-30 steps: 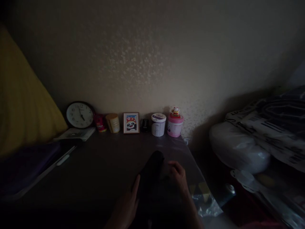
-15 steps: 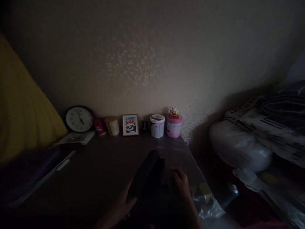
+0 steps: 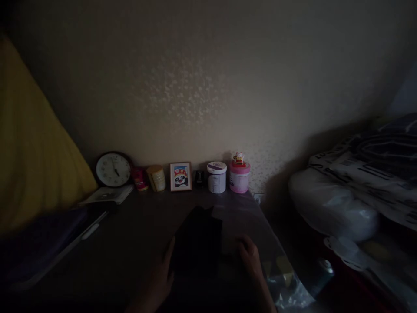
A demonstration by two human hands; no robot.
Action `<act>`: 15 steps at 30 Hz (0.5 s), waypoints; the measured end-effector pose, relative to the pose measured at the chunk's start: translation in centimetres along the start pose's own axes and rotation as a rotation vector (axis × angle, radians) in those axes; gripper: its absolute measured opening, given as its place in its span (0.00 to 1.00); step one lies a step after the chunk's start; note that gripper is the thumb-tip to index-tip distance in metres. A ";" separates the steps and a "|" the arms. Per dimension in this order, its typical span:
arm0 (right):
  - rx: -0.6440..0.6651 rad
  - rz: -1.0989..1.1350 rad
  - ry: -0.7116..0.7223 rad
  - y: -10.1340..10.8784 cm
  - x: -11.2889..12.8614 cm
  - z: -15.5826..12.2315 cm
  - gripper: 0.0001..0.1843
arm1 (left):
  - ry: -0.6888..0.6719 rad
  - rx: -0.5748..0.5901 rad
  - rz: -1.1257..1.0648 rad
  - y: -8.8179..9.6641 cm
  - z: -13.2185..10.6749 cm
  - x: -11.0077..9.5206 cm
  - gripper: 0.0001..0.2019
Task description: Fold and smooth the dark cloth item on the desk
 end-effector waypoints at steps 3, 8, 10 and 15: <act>0.012 -0.027 0.002 0.0 -0.2 0.1 0.17 | 0.050 0.008 0.015 -0.2 1.1 0.5 0.36; 0.016 -0.045 0.021 0.1 -0.6 0.3 0.17 | -0.050 -0.030 -0.315 1.6 1.9 1.4 0.31; 0.013 -0.027 0.024 0.1 -0.5 0.3 0.17 | -0.047 0.014 -0.490 2.5 1.5 1.3 0.26; 0.036 0.021 0.032 0.0 0.0 0.0 0.19 | -0.053 0.339 -0.739 3.1 0.1 -0.6 0.18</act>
Point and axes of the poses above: each hand's wrist, its own z-axis towards the middle knuckle, its own y-axis out of the back of the hand, x = y × z, the point moved 3 cm from there along z, towards the middle knuckle, and after that the axes turned 11 degrees about x, right-handed, at the moved point
